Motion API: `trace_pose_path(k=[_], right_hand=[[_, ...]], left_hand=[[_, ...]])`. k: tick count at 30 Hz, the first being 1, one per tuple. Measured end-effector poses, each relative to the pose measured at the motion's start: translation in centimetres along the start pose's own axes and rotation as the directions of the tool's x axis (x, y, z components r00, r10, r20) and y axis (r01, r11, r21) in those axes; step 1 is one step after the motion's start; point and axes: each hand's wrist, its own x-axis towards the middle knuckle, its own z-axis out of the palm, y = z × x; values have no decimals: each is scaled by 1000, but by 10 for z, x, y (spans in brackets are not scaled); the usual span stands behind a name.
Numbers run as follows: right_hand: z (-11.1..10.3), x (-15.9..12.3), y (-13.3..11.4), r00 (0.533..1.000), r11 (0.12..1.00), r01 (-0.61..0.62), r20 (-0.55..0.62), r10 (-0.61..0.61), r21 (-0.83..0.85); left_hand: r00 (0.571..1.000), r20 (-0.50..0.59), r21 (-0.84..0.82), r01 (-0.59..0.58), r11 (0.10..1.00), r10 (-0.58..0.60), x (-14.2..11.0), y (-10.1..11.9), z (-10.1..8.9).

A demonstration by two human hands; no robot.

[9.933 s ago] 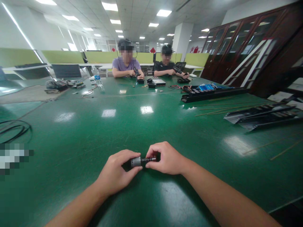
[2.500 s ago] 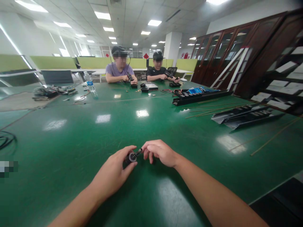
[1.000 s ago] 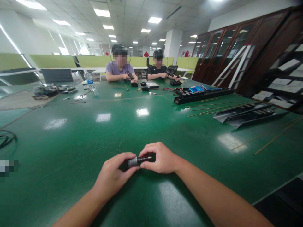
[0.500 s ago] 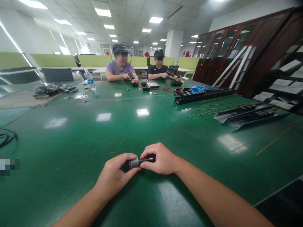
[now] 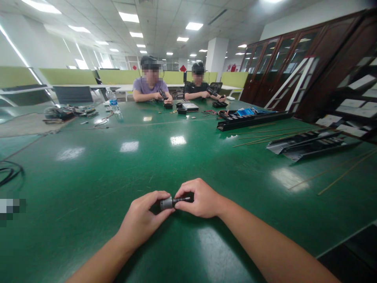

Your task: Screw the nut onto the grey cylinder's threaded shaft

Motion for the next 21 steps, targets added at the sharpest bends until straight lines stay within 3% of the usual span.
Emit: trace_pose_path(k=[21], right_hand=[[1, 0, -1, 999, 999, -33, -9, 33, 1]], left_hand=[[1000, -19, -11, -14, 1000, 13, 2, 1, -3]])
